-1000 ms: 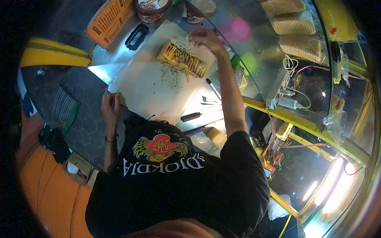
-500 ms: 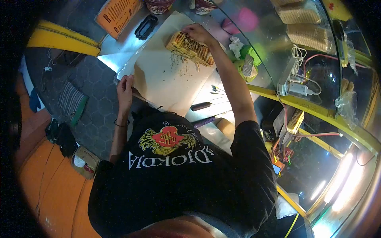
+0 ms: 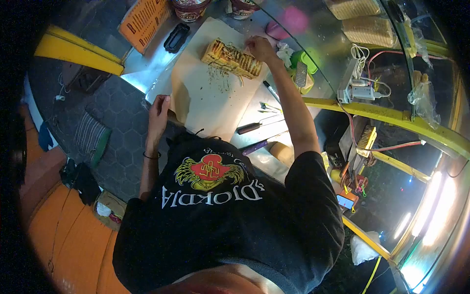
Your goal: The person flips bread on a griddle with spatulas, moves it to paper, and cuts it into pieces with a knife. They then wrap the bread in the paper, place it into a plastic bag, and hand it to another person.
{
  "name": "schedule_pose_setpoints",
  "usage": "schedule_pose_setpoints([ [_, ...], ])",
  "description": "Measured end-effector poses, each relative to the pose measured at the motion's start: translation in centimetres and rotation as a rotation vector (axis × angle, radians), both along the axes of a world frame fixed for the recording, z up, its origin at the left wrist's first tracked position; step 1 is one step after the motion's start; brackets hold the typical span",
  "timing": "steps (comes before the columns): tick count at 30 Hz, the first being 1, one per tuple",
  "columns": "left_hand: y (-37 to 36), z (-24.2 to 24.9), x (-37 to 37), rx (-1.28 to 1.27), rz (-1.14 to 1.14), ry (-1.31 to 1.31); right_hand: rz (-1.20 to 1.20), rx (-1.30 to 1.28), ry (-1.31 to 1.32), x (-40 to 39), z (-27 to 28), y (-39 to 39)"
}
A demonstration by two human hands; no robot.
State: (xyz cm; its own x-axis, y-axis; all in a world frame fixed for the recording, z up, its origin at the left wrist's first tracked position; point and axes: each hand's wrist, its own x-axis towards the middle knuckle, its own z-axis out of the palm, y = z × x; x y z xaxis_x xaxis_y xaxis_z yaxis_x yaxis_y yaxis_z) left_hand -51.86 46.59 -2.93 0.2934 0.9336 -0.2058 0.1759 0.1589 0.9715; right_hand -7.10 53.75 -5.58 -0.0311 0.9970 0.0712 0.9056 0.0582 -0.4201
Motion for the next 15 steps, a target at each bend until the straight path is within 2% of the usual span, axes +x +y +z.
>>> schedule_pose_setpoints([
  [2, -0.4, 1.3, 0.0, 0.009, -0.063, 0.027, 0.020, -0.361, 0.404, -1.2, 2.0, -0.1],
  [3, -0.5, 1.9, -0.1, 0.013, -0.122, 0.052, 0.015, -0.355, 0.407, -1.3, 1.7, 0.0],
  [4, -0.4, 2.3, -0.3, 0.014, -0.132, 0.055, -0.039, -0.201, 0.326, -1.2, 1.1, 0.2],
  [5, -0.3, 2.7, -0.5, 0.007, -0.245, 0.180, -0.092, -0.046, 0.241, -1.1, 0.5, 0.5],
  [6, 0.0, 2.9, -0.6, 0.003, -0.361, 0.306, -0.103, -0.039, 0.243, -1.2, 0.0, 1.1],
  [7, -0.2, 2.0, -0.4, 0.008, -0.374, 0.311, -0.076, -0.139, 0.457, -1.7, -0.6, 1.7],
  [8, -0.5, 0.1, -0.2, 0.079, -0.303, 0.183, -0.047, -0.238, 0.675, -2.1, -1.1, 1.6],
  [9, -0.2, -0.9, -0.3, 0.151, -0.229, 0.056, -0.054, -0.227, 0.685, -2.9, 0.3, 1.2],
  [10, 0.2, 0.1, -0.1, 0.159, -0.241, 0.069, -0.068, -0.182, 0.504, -4.3, 3.1, 0.6],
  [11, 0.1, 1.8, 0.8, -0.067, -0.168, -0.115, -0.086, -0.142, 0.325, -5.5, 5.2, -0.4],
  [12, 0.0, 3.0, 1.6, -0.292, -0.086, -0.299, -0.161, -0.058, 0.317, -5.8, 6.2, -1.4],
  [14, 1.1, 3.3, 2.8, -0.355, -0.067, -0.361, -0.136, 0.019, 0.429, -8.2, 9.5, -4.3],
  [15, 1.7, 3.5, 3.4, -0.420, -0.041, -0.439, -0.018, -0.072, 0.411, -11.0, 11.5, -7.2],
])
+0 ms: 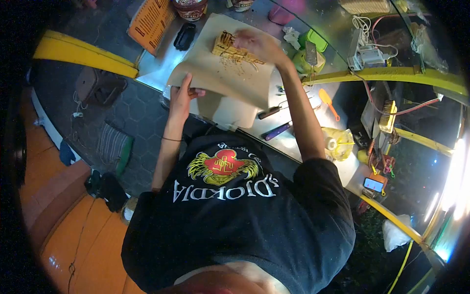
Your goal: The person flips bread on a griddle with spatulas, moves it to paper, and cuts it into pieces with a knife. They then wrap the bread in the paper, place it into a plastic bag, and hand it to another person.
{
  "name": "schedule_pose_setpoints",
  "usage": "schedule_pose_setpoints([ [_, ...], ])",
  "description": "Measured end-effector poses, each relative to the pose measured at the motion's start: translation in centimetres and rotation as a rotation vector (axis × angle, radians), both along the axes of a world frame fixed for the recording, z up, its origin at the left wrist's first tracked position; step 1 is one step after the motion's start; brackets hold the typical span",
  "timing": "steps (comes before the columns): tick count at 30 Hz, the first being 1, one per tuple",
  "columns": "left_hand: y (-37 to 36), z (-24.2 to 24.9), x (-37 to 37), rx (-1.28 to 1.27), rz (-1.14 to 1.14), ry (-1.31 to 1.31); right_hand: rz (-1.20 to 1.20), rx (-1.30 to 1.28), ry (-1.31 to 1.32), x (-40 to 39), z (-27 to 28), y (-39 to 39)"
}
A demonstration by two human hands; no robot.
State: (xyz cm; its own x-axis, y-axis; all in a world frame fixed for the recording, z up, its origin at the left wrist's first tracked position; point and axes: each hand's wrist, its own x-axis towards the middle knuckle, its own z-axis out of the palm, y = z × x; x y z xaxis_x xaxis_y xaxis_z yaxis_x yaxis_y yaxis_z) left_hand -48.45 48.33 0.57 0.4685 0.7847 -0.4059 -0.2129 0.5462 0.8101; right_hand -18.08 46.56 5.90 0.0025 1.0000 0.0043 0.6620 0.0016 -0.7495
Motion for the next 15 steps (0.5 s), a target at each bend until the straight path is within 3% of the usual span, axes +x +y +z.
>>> schedule_pose_setpoints([
  [2, 0.6, 0.8, 0.9, -0.024, -0.040, -0.094, 0.205, -0.176, -0.081, -6.0, 3.6, -6.8],
  [3, 0.7, 1.2, 1.1, -0.064, -0.070, -0.196, 0.305, -0.065, -0.371, -6.6, 1.0, -8.5],
  [4, 0.7, 0.6, 1.0, -0.052, -0.089, -0.191, 0.159, -0.049, -0.378, -7.6, 1.1, -9.8],
  [6, -0.4, -1.1, 0.2, 0.847, -0.379, 0.136, -0.098, -0.118, -0.494, -8.5, -0.2, -11.3],
  [7, -0.8, 0.1, -0.7, 0.994, -0.555, 0.338, -0.121, -0.109, -0.489, -8.9, -0.4, -11.8],
  [8, -0.6, -0.8, -1.3, 1.012, -0.574, 0.338, -0.059, -0.011, -0.462, -9.5, -0.6, -12.3],
  [10, -0.3, -3.5, -2.7, 1.553, -0.622, 0.644, -0.027, 0.098, -0.422, -10.8, -1.6, -12.7],
  [12, 0.4, -3.9, -3.4, 1.549, -0.679, 0.647, 0.088, -0.058, -0.571, -12.2, -2.4, -12.3],
  [14, 1.5, -3.6, -4.5, 1.005, -0.848, 0.707, 0.099, -0.072, -0.572, -13.3, -2.2, -12.2],
  [15, 2.1, -3.6, -4.8, 1.100, -0.729, 0.727, 0.165, -0.090, -0.570, -14.0, -1.5, -12.3],
])
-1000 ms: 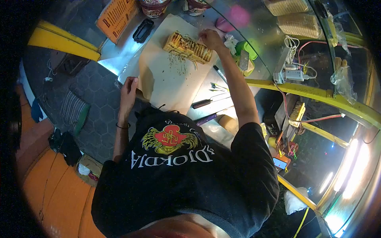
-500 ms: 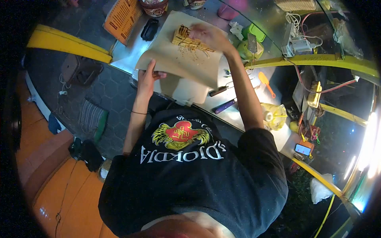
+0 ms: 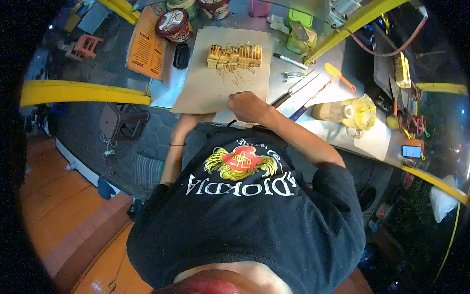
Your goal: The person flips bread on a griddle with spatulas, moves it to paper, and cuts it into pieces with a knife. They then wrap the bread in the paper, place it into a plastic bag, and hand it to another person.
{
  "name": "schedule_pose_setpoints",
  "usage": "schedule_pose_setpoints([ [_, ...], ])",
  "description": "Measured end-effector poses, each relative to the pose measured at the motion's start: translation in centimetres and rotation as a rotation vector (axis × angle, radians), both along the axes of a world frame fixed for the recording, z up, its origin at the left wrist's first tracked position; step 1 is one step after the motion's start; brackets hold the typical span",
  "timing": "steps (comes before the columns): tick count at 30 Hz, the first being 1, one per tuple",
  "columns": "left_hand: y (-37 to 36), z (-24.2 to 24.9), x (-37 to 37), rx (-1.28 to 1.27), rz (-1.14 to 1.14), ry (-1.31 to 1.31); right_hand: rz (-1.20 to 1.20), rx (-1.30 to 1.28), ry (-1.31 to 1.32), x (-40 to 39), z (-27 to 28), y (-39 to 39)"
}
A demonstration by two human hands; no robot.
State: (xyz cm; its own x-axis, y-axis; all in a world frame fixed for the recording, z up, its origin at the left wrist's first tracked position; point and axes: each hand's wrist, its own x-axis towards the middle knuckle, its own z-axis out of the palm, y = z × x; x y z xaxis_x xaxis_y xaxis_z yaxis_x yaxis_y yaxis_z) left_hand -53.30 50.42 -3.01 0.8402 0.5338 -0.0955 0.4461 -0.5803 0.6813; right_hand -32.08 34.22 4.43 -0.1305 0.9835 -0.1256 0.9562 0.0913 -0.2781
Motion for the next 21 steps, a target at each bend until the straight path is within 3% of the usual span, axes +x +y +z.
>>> schedule_pose_setpoints([
  [1, 1.3, -0.5, -0.9, 0.004, -0.013, 0.014, 0.058, -0.038, 0.005, -0.6, 0.8, -0.3],
  [3, 4.5, -1.0, -2.6, -0.458, 0.131, -0.382, 0.078, -0.037, 0.083, -0.3, 2.5, -0.9],
  [4, 4.8, 1.0, -2.5, -0.453, 0.121, -0.371, 0.133, -0.121, 0.160, 0.5, 3.3, -0.9],
  [6, 5.7, 5.5, -2.1, -0.033, -0.267, -0.231, 0.167, -0.291, 0.198, 3.2, 6.9, 0.8],
  [7, 6.0, 6.4, -1.5, -0.033, -0.271, -0.224, 0.147, -0.385, 0.165, 4.6, 9.1, 1.7],
  [9, 7.2, 7.6, 1.3, -0.340, -0.146, -0.045, -0.203, 0.099, -0.139, 5.8, 10.1, 2.5],
  [10, 6.5, 8.1, 3.5, -0.250, -0.031, -0.336, -0.204, 0.105, -0.137, 5.7, 9.7, 2.9],
  [11, 7.9, 7.5, 5.0, -0.244, -0.032, -0.333, -0.174, 0.532, -0.033, 5.2, 8.4, 3.3],
  [12, 9.6, 6.2, 6.9, -0.397, 0.057, -0.304, -0.135, 0.958, 0.073, 4.8, 6.8, 3.6],
  [13, 11.1, 5.1, 8.4, -0.548, 0.144, -0.271, -0.018, 0.678, 0.074, 4.4, 4.0, 3.4],
  [16, 13.5, 3.1, 11.1, -0.639, 0.091, -0.238, -0.087, 0.639, -0.011, 4.2, -1.8, 3.0],
  [18, 13.9, 2.6, 11.9, -0.568, 0.150, -0.187, -0.251, 0.330, -0.257, 5.8, -3.2, 3.1],
  [21, 13.5, 2.7, 12.0, -0.370, 0.211, -0.034, -0.256, 0.182, -0.202, 7.9, -4.7, 4.1],
])
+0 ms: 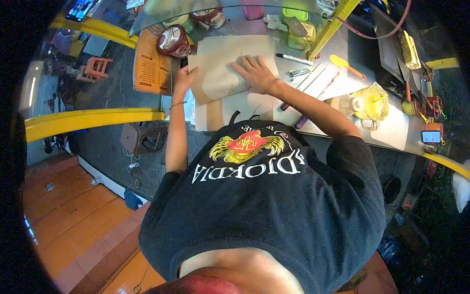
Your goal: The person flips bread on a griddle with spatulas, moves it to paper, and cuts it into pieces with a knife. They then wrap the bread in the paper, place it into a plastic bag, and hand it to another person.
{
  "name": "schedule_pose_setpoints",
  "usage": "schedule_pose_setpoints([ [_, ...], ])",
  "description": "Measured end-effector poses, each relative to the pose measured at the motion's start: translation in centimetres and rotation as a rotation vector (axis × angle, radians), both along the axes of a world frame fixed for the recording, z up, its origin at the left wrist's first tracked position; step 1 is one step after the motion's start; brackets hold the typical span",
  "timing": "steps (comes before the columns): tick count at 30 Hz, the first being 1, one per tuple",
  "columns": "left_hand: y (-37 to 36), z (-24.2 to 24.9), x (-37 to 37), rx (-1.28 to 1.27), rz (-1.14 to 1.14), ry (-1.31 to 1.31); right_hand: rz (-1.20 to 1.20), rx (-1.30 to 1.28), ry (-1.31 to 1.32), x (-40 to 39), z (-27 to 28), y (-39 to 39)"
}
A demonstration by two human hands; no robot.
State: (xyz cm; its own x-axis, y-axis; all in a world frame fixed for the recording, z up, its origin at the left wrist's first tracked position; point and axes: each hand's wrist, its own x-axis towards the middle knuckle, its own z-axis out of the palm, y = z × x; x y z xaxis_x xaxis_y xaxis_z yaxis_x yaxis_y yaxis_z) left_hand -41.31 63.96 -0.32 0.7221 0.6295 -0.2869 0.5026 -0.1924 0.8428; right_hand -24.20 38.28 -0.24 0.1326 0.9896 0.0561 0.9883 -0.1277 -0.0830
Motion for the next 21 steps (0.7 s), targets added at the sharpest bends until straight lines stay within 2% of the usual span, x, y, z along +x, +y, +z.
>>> schedule_pose_setpoints([
  [2, -1.4, -0.9, 0.3, 1.080, 0.013, -0.173, -0.011, -0.043, 0.050, 0.8, -1.1, 0.5],
  [3, -5.6, 5.1, 0.6, 0.450, -0.139, -0.160, 0.000, -0.144, 0.097, 1.2, -1.0, 1.0],
  [4, -6.4, 4.4, 1.4, 0.454, -0.142, -0.161, 0.011, -0.241, 0.140, 1.7, -0.6, 1.6],
  [6, -7.4, 1.9, 1.5, 0.687, -0.677, -0.109, 0.019, -0.336, 0.153, 2.3, 0.7, 2.3],
  [7, -7.0, 0.8, 1.8, 0.687, -0.674, -0.106, 0.027, -0.428, 0.161, 2.7, 0.8, 2.7],
  [9, -6.0, 0.1, 2.8, 0.707, -0.850, 0.062, 0.059, -0.467, 0.244, 3.8, 0.5, 4.0],
  [10, -5.7, 0.4, 3.1, 0.717, -0.855, 0.059, 0.085, -0.506, 0.322, 4.4, 0.5, 4.4],
  [12, -5.5, 0.6, 3.3, 0.679, -0.908, 0.160, 0.101, -0.518, 0.305, 4.7, 0.5, 4.4],
  [17, -6.7, 0.5, 2.2, 0.706, -0.870, 0.175, 0.088, -0.507, 0.323, 3.5, 1.2, 2.6],
  [19, -6.9, 1.0, 2.0, 0.687, -0.844, 0.173, 0.071, -0.310, 0.147, 2.7, 0.6, 1.4],
  [21, -7.1, 1.1, 1.8, 0.752, -0.801, 0.150, 0.091, -0.264, 0.128, 2.5, 0.2, 0.9],
])
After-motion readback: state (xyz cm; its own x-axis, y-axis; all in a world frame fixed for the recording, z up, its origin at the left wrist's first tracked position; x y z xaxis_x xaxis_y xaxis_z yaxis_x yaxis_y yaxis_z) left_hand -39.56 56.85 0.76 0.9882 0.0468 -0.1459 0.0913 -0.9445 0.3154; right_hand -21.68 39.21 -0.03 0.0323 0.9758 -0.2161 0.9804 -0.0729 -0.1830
